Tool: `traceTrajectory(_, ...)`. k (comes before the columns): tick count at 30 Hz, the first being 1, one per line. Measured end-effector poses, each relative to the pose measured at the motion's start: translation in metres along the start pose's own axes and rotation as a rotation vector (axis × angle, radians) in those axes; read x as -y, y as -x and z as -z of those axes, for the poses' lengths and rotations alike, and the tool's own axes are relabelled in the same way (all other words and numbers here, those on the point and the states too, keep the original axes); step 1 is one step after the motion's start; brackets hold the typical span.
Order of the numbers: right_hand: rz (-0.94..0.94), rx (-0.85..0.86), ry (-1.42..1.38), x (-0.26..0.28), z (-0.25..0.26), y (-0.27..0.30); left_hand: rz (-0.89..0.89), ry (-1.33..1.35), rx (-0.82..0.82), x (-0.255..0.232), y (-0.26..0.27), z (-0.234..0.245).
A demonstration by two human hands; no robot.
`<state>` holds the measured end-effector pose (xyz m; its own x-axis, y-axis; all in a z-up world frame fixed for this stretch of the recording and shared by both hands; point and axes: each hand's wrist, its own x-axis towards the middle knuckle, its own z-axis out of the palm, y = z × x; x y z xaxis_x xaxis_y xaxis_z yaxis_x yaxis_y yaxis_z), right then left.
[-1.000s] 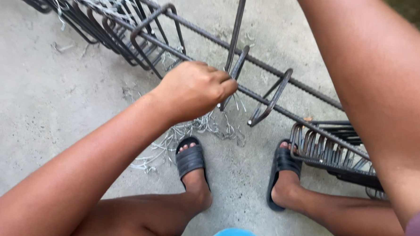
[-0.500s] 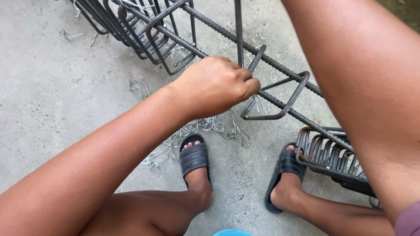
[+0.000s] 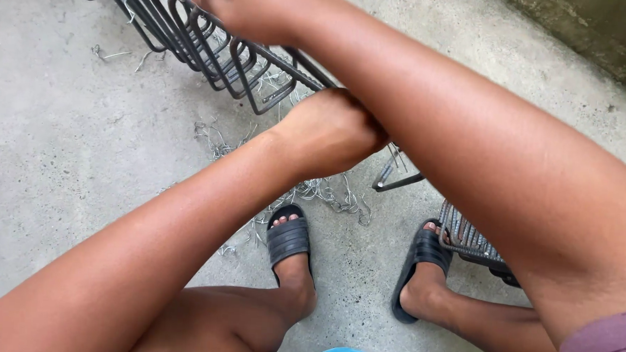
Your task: The person sits on the floor and uses a T-shaped rebar tying tool to twist and secure wire ties around the intersections of a rebar cage. They repeatedly wrap the wire, insert the tool, and rotate it to tighten the connections along the length of the structure.
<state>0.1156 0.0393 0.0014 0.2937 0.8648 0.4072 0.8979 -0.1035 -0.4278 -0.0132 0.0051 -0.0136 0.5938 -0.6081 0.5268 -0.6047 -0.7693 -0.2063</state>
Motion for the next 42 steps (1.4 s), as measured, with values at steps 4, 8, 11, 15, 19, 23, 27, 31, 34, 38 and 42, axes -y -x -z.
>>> traceTrajectory(4,0.056,-0.012,0.020,0.025,-0.018,0.007,0.139,0.216,0.214,-0.002,-0.002,0.007)
traceTrajectory(8,0.071,0.015,-0.045,0.046,-0.007,0.014,0.151,0.299,0.317,-0.012,-0.010,0.019)
traceTrajectory(11,0.107,0.091,-0.158,0.068,-0.006,0.027,0.161,0.363,0.399,-0.019,-0.008,0.022)
traceTrajectory(15,0.074,0.186,-0.171,0.093,-0.006,0.042,0.180,0.443,0.518,-0.030,-0.001,0.033)
traceTrajectory(19,-0.032,0.371,-0.237,0.112,-0.009,0.059,0.197,0.529,0.633,-0.047,-0.002,0.048)
traceTrajectory(23,-0.124,0.505,-0.295,0.117,-0.030,0.078,0.201,0.641,0.760,-0.074,-0.005,0.063)
traceTrajectory(27,-0.099,0.478,-0.135,0.127,-0.051,0.118,0.205,0.739,0.888,-0.099,-0.008,0.089)
traceTrajectory(31,0.017,0.643,-0.038,0.132,-0.048,0.152,0.260,0.744,0.936,-0.102,-0.015,0.120)
traceTrajectory(34,0.074,0.612,-0.053,0.133,-0.044,0.177,0.392,0.619,0.877,-0.067,-0.021,0.134)
traceTrajectory(38,0.203,0.459,-0.059,0.129,-0.044,0.209,0.711,0.446,0.760,-0.018,-0.002,0.078)
traceTrajectory(42,0.300,0.393,-0.071,0.132,-0.029,0.230,0.878,0.389,0.707,0.001,0.026,0.042)
